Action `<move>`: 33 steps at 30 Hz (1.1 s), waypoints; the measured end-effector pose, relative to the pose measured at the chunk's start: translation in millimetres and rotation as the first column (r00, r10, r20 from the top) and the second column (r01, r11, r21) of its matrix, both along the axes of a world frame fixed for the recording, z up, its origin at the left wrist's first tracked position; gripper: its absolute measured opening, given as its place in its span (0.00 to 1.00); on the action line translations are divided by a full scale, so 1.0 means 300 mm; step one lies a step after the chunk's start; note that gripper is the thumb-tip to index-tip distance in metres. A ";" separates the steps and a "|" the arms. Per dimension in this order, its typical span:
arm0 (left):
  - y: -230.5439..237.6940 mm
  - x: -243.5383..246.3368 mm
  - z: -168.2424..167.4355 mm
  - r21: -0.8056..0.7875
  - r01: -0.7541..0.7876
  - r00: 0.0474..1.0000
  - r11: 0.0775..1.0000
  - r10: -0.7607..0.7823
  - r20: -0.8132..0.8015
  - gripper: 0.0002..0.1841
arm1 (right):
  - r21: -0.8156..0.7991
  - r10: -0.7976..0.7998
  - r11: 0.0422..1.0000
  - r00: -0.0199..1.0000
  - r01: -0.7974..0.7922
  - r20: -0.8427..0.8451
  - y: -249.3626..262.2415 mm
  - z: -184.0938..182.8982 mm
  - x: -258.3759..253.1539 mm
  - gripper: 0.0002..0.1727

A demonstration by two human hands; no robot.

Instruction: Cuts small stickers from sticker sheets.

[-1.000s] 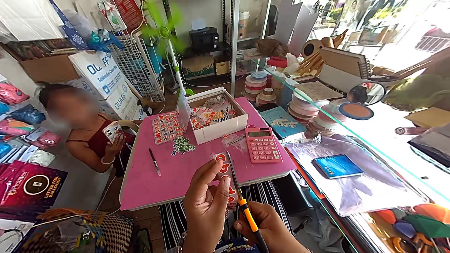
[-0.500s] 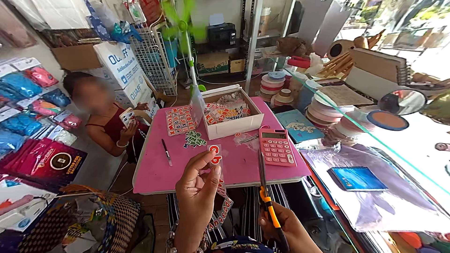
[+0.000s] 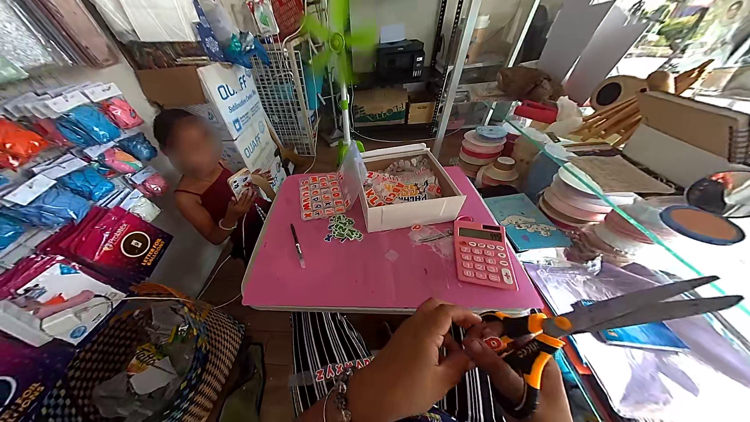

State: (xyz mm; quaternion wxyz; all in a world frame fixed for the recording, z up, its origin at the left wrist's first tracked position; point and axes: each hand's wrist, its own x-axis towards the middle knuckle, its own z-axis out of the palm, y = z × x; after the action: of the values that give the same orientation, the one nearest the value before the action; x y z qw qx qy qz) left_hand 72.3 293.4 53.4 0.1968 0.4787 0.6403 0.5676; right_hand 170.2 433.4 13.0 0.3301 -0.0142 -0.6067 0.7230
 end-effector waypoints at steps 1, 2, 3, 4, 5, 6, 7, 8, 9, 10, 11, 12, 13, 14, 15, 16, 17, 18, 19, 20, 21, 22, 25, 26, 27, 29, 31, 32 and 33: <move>-0.001 0.000 0.000 -0.001 0.007 1.000 1.000 -0.007 0.010 0.21 | 0.009 -0.016 1.000 1.000 0.016 -0.006 0.002 0.006 -0.003 0.12; -0.005 -0.001 0.001 -0.006 0.014 1.000 1.000 -0.014 0.019 0.21 | 0.021 -0.042 0.999 0.999 0.042 -0.018 0.008 0.011 -0.006 0.12; -0.010 -0.004 0.004 -0.012 0.020 0.999 1.000 -0.019 0.029 0.21 | 0.048 -0.080 0.995 0.996 0.082 -0.032 0.019 0.020 -0.009 0.13; -0.019 -0.010 0.006 -0.022 0.028 0.999 0.999 -0.027 0.039 0.21 | 0.073 -0.125 0.989 0.991 0.128 -0.051 0.039 0.026 -0.012 0.13; -0.032 -0.019 0.008 -0.031 0.038 0.998 0.999 -0.037 0.055 0.21 | 0.098 -0.172 0.979 0.983 0.178 -0.071 0.066 0.032 -0.014 0.13; -0.049 -0.034 0.011 -0.037 0.047 0.996 0.998 -0.044 0.075 0.21 | 0.128 -0.221 0.965 0.972 0.230 -0.081 0.094 0.042 -0.016 0.14; -0.070 -0.053 0.015 -0.036 0.048 0.995 0.998 -0.044 0.091 0.20 | 0.143 -0.263 0.951 0.961 0.274 -0.088 0.121 0.053 -0.023 0.15; -0.090 -0.075 0.021 -0.026 0.042 0.993 0.999 -0.039 0.108 0.20 | 0.164 -0.282 0.942 0.956 0.292 -0.082 0.146 0.066 -0.035 0.16; -0.110 -0.099 0.028 -0.008 0.036 0.991 0.999 -0.034 0.130 0.19 | 0.193 -0.286 0.937 0.957 0.292 -0.059 0.164 0.081 -0.053 0.17; -0.125 -0.121 0.033 0.017 0.035 0.987 0.999 -0.037 0.155 0.19 | 0.216 -0.272 0.937 0.962 0.273 -0.033 0.174 0.097 -0.079 0.18; -0.135 -0.143 0.035 0.034 0.039 0.984 0.999 -0.044 0.173 0.19 | 0.230 -0.243 0.944 0.970 0.237 -0.001 0.175 0.117 -0.108 0.19; -0.140 -0.163 0.036 0.045 0.057 0.980 0.997 -0.064 0.188 0.19 | 0.237 -0.207 0.951 0.978 0.196 0.023 0.170 0.139 -0.142 0.18; -0.142 -0.181 0.036 0.060 0.081 0.976 0.995 -0.091 0.199 0.19 | 0.244 -0.168 0.958 0.985 0.154 0.038 0.161 0.162 -0.179 0.16; -0.141 -0.193 0.034 0.092 0.101 0.971 0.991 -0.118 0.209 0.19 | 0.250 -0.123 0.962 0.992 0.109 0.042 0.150 0.184 -0.215 0.14; -0.137 -0.202 0.028 0.133 0.115 0.966 0.984 -0.142 0.215 0.19 | 0.259 -0.080 0.964 0.996 0.066 0.044 0.138 0.202 -0.248 0.13; -0.131 -0.207 0.021 0.176 0.105 0.963 0.979 -0.144 0.229 0.18 | 0.264 -0.038 0.964 0.998 0.023 0.051 0.127 0.214 -0.279 0.13; -0.124 -0.209 0.013 0.215 0.074 0.961 0.974 -0.128 0.247 0.19 | 0.255 0.002 0.967 0.998 -0.016 0.056 0.119 0.222 -0.309 0.13; -0.118 -0.209 0.007 0.245 0.033 0.960 0.969 -0.099 0.262 0.21 | 0.240 0.032 0.970 0.997 -0.049 0.074 0.111 0.227 -0.334 0.13; -0.112 -0.209 0.003 0.265 -0.017 0.956 0.964 -0.062 0.286 0.25 | 0.220 0.054 0.972 0.993 -0.077 0.107 0.105 0.231 -0.354 0.13; -0.109 -0.211 0.002 0.274 -0.059 0.950 0.960 -0.030 0.311 0.31 | 0.202 0.074 0.974 0.988 -0.100 0.134 0.102 0.233 -0.369 0.13; -0.111 -0.216 -0.001 0.278 -0.089 0.945 0.956 -0.008 0.327 0.35 | 0.187 0.085 0.976 0.985 -0.113 0.150 0.102 0.233 -0.382 0.13; -0.114 -0.222 -0.006 0.286 -0.100 0.942 0.953 -0.002 0.335 0.37 | 0.176 0.096 0.977 0.982 -0.124 0.160 0.104 0.232 -0.391 0.13; -0.128 -0.232 -0.024 0.324 -0.075 0.941 0.943 -0.040 0.335 0.33 | 0.176 0.104 0.975 0.979 -0.134 0.173 0.117 0.230 -0.402 0.13; -0.129 -0.231 -0.028 0.334 -0.076 0.944 0.939 -0.040 0.328 0.29 | 0.175 0.104 0.975 0.977 -0.137 0.187 0.120 0.233 -0.405 0.14; -0.127 -0.230 -0.031 0.340 -0.081 0.948 0.937 -0.033 0.317 0.24 | 0.169 0.107 0.975 0.974 -0.142 0.201 0.120 0.236 -0.408 0.13; -0.123 -0.225 -0.031 0.328 -0.093 0.953 0.940 -0.012 0.303 0.17 | 0.148 0.117 0.977 0.969 -0.152 0.219 0.116 0.243 -0.418 0.13; -0.121 -0.218 -0.023 0.300 -0.108 0.957 0.948 0.017 0.289 0.13 | 0.137 0.149 0.974 0.963 -0.182 0.224 0.114 0.245 -0.425 0.12; -0.120 -0.214 -0.016 0.293 -0.130 0.958 0.947 0.044 0.283 0.12 | 0.130 0.178 0.969 0.959 -0.209 0.219 0.116 0.241 -0.424 0.12; -0.118 -0.209 -0.008 0.297 -0.178 0.956 0.938 0.093 0.280 0.12 | 0.121 0.215 0.962 0.952 -0.245 0.219 0.119 0.234 -0.418 0.10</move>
State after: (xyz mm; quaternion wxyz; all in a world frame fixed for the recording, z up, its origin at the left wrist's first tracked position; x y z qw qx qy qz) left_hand 9.5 258.0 51.0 0.1595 0.3796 0.5401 0.7340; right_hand 44.7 469.1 83.2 0.1797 0.0073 -0.6864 0.7046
